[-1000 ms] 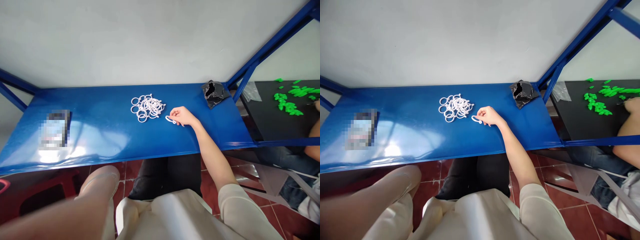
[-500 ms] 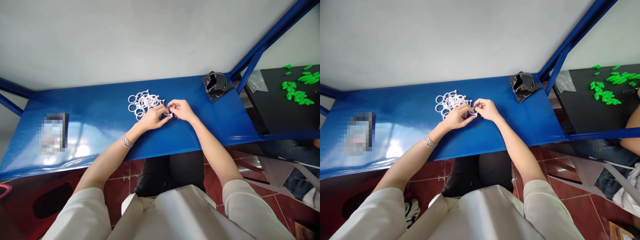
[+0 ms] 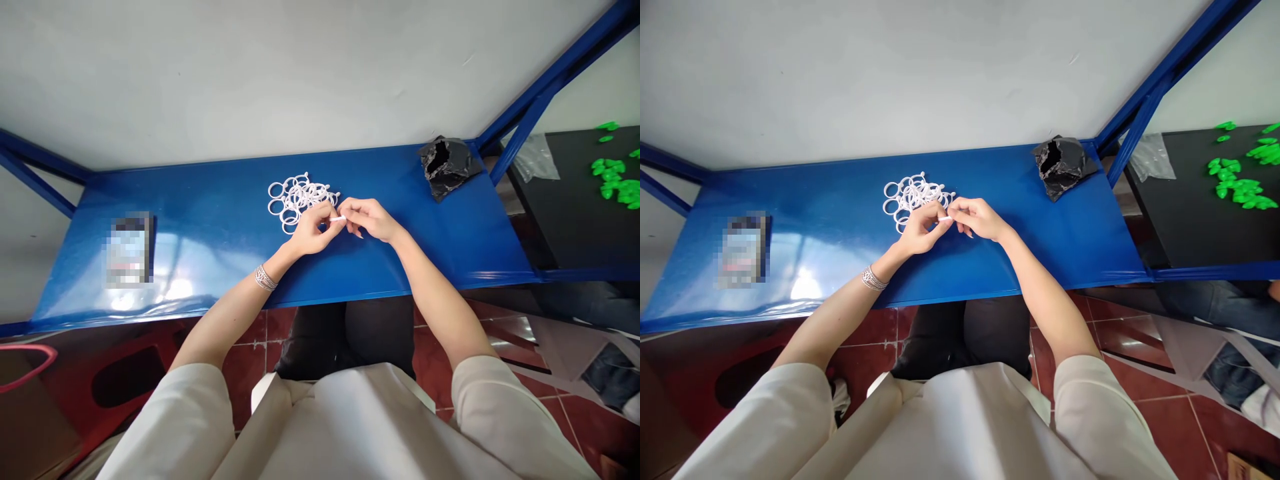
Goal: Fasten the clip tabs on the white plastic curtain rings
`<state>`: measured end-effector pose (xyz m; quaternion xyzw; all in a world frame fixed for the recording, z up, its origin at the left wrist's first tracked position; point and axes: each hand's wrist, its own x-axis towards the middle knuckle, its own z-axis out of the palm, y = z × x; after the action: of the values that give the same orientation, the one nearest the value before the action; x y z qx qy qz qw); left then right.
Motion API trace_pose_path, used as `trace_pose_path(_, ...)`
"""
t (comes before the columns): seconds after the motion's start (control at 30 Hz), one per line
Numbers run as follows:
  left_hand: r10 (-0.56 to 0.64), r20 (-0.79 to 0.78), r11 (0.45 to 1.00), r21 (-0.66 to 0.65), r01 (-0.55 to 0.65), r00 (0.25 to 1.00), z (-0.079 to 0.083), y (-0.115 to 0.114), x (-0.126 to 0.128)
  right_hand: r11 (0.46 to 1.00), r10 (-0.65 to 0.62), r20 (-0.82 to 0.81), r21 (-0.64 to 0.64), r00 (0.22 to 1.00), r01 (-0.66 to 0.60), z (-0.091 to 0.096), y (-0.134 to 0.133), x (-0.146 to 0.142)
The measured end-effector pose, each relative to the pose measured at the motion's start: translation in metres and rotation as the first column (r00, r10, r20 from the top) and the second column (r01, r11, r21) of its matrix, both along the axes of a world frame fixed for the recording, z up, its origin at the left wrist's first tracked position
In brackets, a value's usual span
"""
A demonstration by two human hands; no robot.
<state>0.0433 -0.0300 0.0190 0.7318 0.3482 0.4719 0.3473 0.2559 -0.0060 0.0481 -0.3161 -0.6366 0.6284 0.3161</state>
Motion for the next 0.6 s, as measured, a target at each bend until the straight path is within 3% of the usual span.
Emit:
trace_pose_path(0.1,-0.095,0.058,0.990,-0.102,0.100,0.994,0.002,-0.002,0.003,0.990,0.084,-0.049,-0.111,0.995,-0.089,0.000,-0.003,-0.005)
trace_pose_path(0.23,-0.190,0.152,0.941,-0.254,0.224,0.970,0.002,-0.003,0.006,0.986,0.090,-0.104,-0.130,0.991,-0.104,-0.003,-0.005,-0.013)
trace_pose_path(0.5,-0.136,0.452,0.867,-0.376,0.326,0.882,0.000,-0.002,0.011,0.986,-0.005,-0.188,-0.166,0.982,-0.027,-0.005,-0.007,-0.017)
trace_pose_path(0.6,-0.081,0.505,0.868,-0.389,0.310,0.859,0.002,-0.001,0.011,0.991,-0.108,-0.173,-0.099,0.979,0.092,-0.006,-0.002,-0.013)
